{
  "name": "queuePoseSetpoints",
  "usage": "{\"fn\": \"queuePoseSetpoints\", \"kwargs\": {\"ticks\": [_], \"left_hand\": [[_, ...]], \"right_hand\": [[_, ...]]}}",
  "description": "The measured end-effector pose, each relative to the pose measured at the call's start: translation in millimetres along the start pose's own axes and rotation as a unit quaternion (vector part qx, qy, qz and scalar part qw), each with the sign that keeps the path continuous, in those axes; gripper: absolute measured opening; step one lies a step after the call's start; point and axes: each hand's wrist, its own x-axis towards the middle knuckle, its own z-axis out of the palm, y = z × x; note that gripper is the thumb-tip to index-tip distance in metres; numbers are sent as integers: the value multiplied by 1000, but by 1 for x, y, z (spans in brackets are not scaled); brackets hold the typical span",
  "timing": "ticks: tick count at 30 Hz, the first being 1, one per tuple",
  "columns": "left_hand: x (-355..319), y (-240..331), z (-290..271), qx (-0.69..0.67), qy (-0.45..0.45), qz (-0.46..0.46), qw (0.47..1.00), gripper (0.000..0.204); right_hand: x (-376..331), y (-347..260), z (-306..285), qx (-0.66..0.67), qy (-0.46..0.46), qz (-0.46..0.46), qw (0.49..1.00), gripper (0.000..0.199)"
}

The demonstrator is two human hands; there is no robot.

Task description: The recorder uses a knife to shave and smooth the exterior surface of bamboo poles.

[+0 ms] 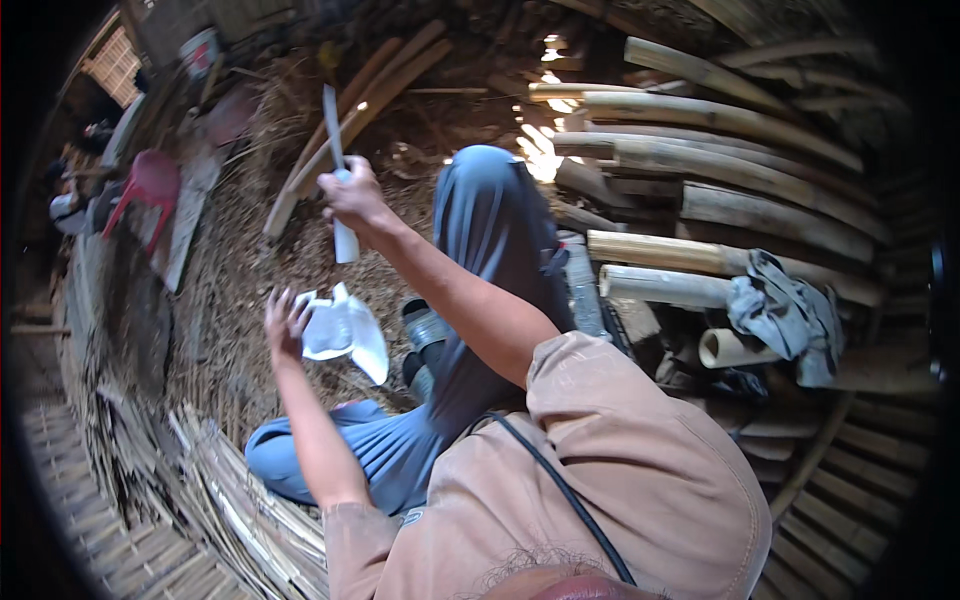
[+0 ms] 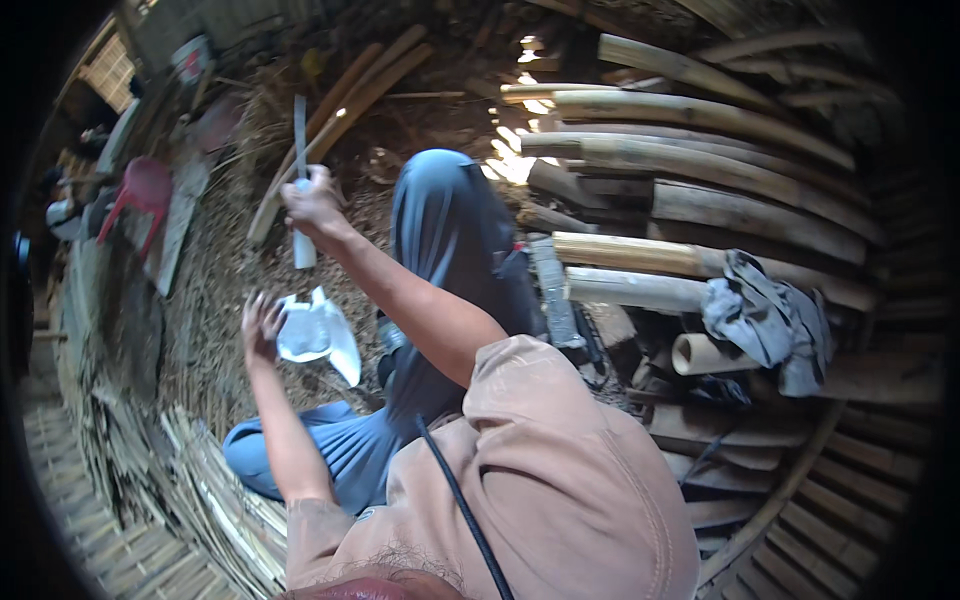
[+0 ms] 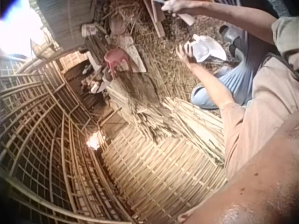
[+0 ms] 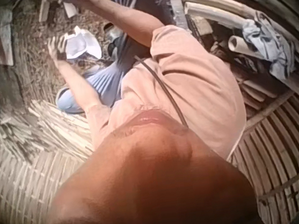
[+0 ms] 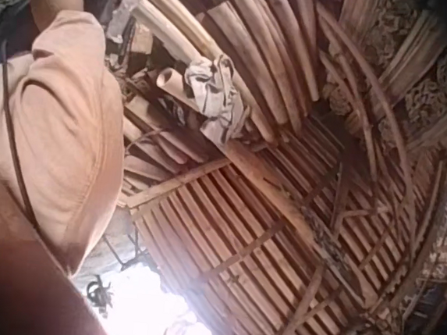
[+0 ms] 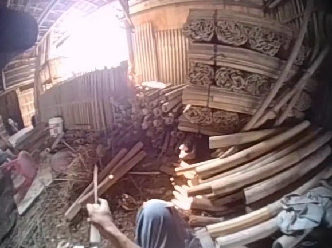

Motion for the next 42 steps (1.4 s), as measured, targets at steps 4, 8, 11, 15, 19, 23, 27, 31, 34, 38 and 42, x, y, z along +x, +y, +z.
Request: {"fn": "queuePoseSetpoints", "kwargs": {"ticks": [4, 8, 11, 15, 19, 23, 27, 31, 34, 38, 42], "left_hand": [[29, -24, -67, -7, 178, -10, 984, 54], [44, -36, -76, -79, 118, -57, 988, 51], [45, -34, -65, -79, 90, -69, 990, 53], [49, -24, -53, -71, 64, -66, 993, 53], [55, -20, -42, -98, 54, -70, 991, 47], [51, -18, -41, -107, 50, -81, 990, 45], [47, -13, -47, -112, 64, -74, 989, 43], [47, -7, -49, -128, 64, -41, 989, 42], [39, -1, -40, -119, 1, 2, 993, 41], [20, 21, 4, -96, -123, 95, 983, 40], [-6, 59, 73, -81, -75, 81, 991, 42]], "right_hand": [[9, -106, -49, -79, -79, -129, 985, 48], [12, -191, -154, -131, -148, -127, 972, 27], [6, -223, -241, -348, -2, -114, 930, 25], [-9, -255, -339, -587, 166, -27, 792, 32], [-36, -276, -409, -619, 211, 55, 754, 50], [-59, -269, -432, -739, 181, 42, 647, 92], [-60, -265, -413, -820, 185, 58, 539, 86], [-48, -274, -372, -861, 117, 14, 494, 77], [-29, -279, -327, -850, 71, -29, 521, 72], [4, -287, -241, -851, 48, -154, 500, 66], [23, -325, -144, -828, 17, -282, 484, 88]]}}
